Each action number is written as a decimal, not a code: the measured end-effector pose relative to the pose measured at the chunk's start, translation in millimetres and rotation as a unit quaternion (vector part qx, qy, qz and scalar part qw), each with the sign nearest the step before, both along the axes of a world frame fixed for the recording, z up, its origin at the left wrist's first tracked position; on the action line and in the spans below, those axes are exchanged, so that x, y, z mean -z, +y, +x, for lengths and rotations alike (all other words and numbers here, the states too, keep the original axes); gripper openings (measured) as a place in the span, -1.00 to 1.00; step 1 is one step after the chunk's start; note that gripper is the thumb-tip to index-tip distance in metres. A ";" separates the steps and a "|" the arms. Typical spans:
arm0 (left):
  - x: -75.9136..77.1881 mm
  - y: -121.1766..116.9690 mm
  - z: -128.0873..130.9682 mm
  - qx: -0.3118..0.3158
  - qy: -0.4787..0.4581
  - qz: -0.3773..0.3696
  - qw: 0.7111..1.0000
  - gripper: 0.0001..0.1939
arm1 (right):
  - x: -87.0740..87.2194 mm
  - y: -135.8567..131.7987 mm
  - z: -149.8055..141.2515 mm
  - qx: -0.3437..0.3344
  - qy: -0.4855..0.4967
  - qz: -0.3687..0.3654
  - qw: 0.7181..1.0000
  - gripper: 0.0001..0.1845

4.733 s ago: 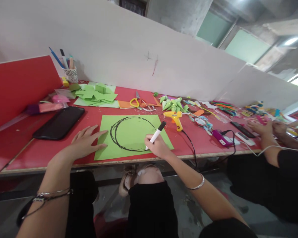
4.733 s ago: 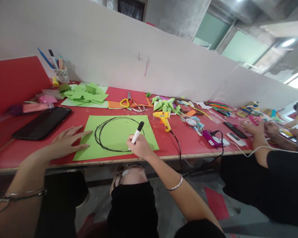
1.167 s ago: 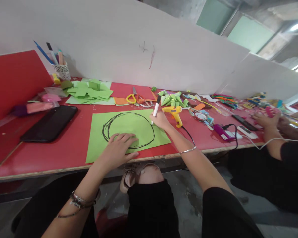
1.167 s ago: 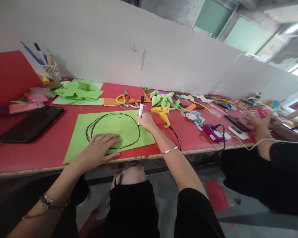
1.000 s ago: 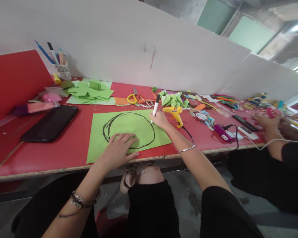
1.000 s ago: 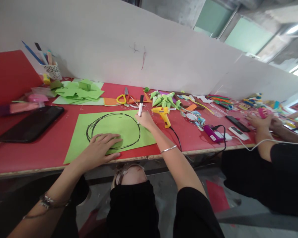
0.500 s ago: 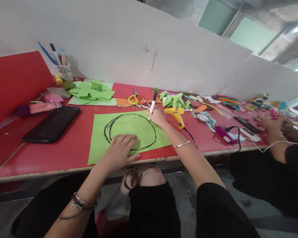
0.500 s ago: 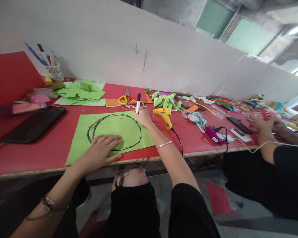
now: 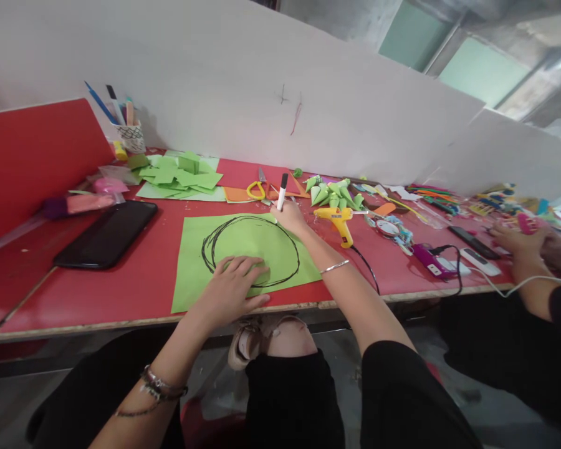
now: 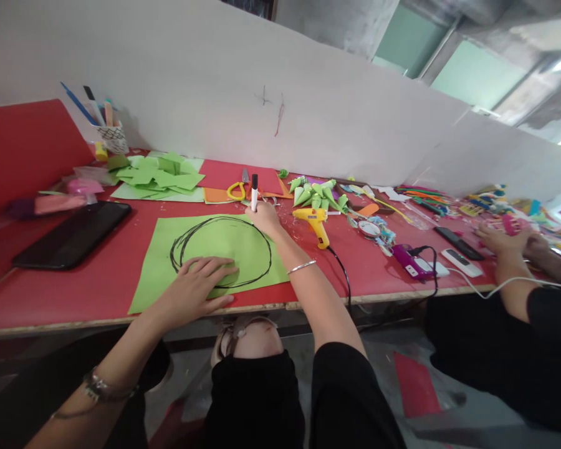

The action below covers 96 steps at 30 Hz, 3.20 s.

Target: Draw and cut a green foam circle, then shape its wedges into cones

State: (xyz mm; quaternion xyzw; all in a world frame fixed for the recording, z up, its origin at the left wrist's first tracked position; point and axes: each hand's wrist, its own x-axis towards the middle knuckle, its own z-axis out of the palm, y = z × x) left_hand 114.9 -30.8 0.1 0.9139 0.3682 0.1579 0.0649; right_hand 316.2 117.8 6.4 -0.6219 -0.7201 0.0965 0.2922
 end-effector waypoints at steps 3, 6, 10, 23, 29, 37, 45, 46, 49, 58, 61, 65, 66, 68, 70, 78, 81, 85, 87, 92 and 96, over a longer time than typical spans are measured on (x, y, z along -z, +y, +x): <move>0.4 -0.1 -0.1 0.000 -0.004 -0.002 1.000 -0.57 | 1.1 4.4 -4.2 -0.011 0.018 0.007 1.000 -0.77; 1.0 -0.3 -0.2 -0.003 -0.007 -0.004 1.000 -0.58 | -1.2 5.4 -8.3 -0.015 0.072 0.003 0.997 -0.74; 0.9 -1.0 -0.9 -0.003 -0.006 -0.009 1.000 -0.58 | -16.2 -1.6 -10.8 0.005 0.190 -0.026 0.981 -0.66; -0.4 -2.3 -2.6 -0.014 -0.036 0.035 0.999 -0.59 | -69.0 -119.5 11.4 -0.017 0.221 0.089 0.971 -0.71; -18.4 -19.5 1.1 -0.076 -0.150 0.034 0.985 -0.69 | -41.7 -150.9 8.8 0.043 0.272 0.103 0.956 -0.77; -27.5 -57.5 34.7 -0.107 -0.326 -0.272 0.899 -0.62 | -34.7 -165.8 -49.4 0.032 0.077 0.120 0.989 -0.69; -27.8 -36.7 12.0 -0.125 -0.409 -0.264 0.864 -0.65 | -53.6 -162.5 -93.2 -0.102 0.506 0.054 0.855 -0.63; -28.7 -34.3 8.8 -0.133 -0.392 -0.248 0.876 -0.66 | -51.1 -160.9 -98.2 -0.132 0.555 0.001 0.821 -0.67; -26.3 -30.5 3.3 -0.176 -0.331 -0.224 0.899 -0.66 | -34.6 -153.8 -110.8 -0.200 0.621 -0.126 0.748 -0.71; -12.0 -61.5 6.1 -0.134 -0.362 -0.289 0.876 -0.68 | -27.0 -130.0 -91.6 -0.072 0.745 -0.052 0.661 -0.72; -26.1 -68.8 -4.4 -0.109 -0.334 -0.265 0.898 -0.72 | -39.2 -142.0 -70.6 -0.112 0.652 -0.019 0.750 -0.72; -50.9 -62.3 -21.9 -0.111 -0.276 -0.198 0.934 -0.76 | -52.1 -178.4 -50.5 -0.156 0.365 -0.033 0.917 -0.66; -55.9 -60.4 -25.0 -0.108 -0.267 -0.186 0.939 -0.76 | -55.2 -187.3 -46.2 -0.158 0.307 -0.018 0.938 -0.68; -63.9 -58.0 -29.1 -0.105 -0.247 -0.174 0.947 -0.77 | -61.0 -201.3 -38.0 -0.175 0.221 0.020 0.959 -0.72; -69.7 -57.1 -31.0 -0.099 -0.227 -0.172 0.953 -0.77 | -66.4 -209.9 -31.0 -0.192 0.159 0.038 0.968 -0.74; -84.9 -57.4 -30.5 -0.081 -0.171 -0.135 0.973 -0.75 | -81.7 -217.4 -16.0 -0.211 0.006 0.065 0.975 -0.71; -86.6 -57.9 -30.4 -0.070 -0.144 -0.112 0.981 -0.74 | -84.1 -217.3 -10.8 -0.211 -0.041 0.070 0.974 -0.70; -85.9 -56.3 -31.7 -0.060 -0.093 -0.100 0.989 -0.71 | -88.4 -218.2 -7.9 -0.226 -0.123 0.075 0.963 -0.69; -85.4 -55.7 -31.9 -0.057 -0.071 -0.105 0.990 -0.68 | -91.0 -219.7 -10.4 -0.237 -0.152 0.065 0.957 -0.70; -80.2 -58.1 -29.4 -0.052 -0.068 -0.118 0.989 -0.67 | -93.0 -224.3 -22.5 -0.266 -0.122 0.007 0.956 -0.66; -70.2 -65.7 -25.8 -0.058 -0.125 -0.109 0.984 -0.68 | -88.3 -226.5 -28.7 -0.274 -0.052 -0.057 0.959 -0.64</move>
